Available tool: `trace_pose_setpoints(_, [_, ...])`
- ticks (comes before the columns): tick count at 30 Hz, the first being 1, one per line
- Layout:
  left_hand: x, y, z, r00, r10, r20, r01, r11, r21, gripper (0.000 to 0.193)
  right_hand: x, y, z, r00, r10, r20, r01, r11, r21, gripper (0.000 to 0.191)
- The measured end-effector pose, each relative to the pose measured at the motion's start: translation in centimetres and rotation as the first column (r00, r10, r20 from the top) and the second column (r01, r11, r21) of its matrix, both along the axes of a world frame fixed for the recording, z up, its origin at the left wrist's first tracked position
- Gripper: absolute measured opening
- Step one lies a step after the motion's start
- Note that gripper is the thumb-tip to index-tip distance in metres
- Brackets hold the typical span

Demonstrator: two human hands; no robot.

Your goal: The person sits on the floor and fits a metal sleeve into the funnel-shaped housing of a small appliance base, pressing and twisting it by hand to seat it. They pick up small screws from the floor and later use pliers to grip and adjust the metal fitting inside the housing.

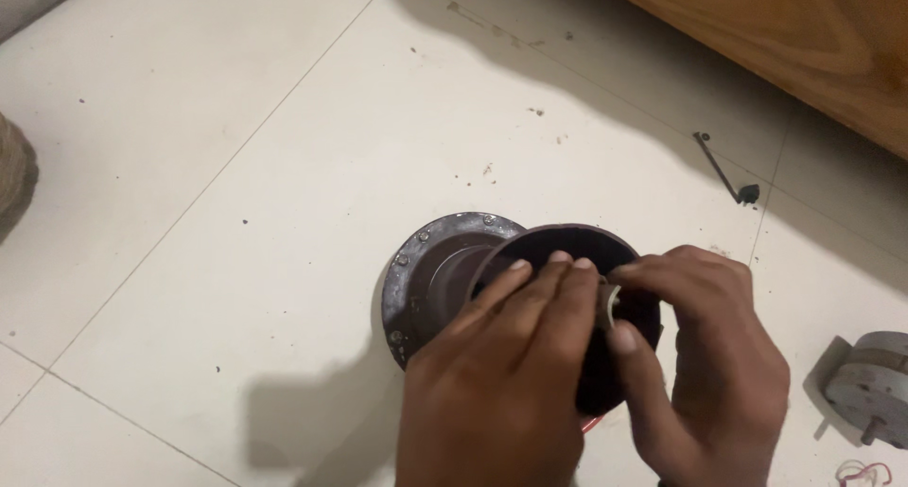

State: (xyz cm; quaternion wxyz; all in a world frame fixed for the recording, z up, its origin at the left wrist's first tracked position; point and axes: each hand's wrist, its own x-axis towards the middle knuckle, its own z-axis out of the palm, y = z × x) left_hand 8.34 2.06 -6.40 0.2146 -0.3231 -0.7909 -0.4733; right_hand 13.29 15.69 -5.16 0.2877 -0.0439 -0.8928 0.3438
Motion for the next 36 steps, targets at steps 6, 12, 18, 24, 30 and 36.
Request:
trace_pose_setpoints(6, [-0.2, -0.2, -0.2, 1.0, 0.016, -0.004, -0.016, 1.0, -0.023, 0.028, -0.3, 0.3, -0.6, 1.0, 0.014, -0.007, -0.014, 0.998, -0.06, 0.024])
trace_pose_setpoints(12, [0.0, -0.5, -0.2, 0.999, 0.014, 0.041, -0.012, 0.999, -0.043, 0.027, 0.2, 0.4, -0.9, 0.999, -0.038, 0.02, 0.035, 0.993, 0.111, 0.015])
trace_pose_setpoints(18, [-0.2, -0.3, -0.2, 0.999, 0.003, 0.032, -0.002, 0.999, -0.035, 0.025, 0.1, 1.2, -0.6, 0.994, 0.112, -0.007, -0.111, 0.993, 0.049, 0.026])
trace_pose_setpoints(24, [0.2, -0.1, -0.3, 0.998, 0.033, 0.045, -0.032, 0.999, -0.02, 0.022, -0.2, 0.7, -1.8, 0.999, 0.009, -0.036, -0.005, 0.994, 0.112, 0.02])
trace_pose_setpoints(30, [0.6, 0.5, -0.3, 0.999, -0.01, 0.052, 0.009, 1.0, 0.025, 0.024, 0.0, 0.7, -1.7, 0.999, -0.054, -0.002, 0.053, 0.976, 0.209, 0.004])
trace_pose_setpoints(36, [0.4, 0.4, -0.3, 0.998, -0.001, 0.061, 0.0, 1.0, 0.009, 0.021, 0.1, 0.6, -0.6, 0.996, -0.039, 0.076, 0.024, 0.982, 0.19, 0.012])
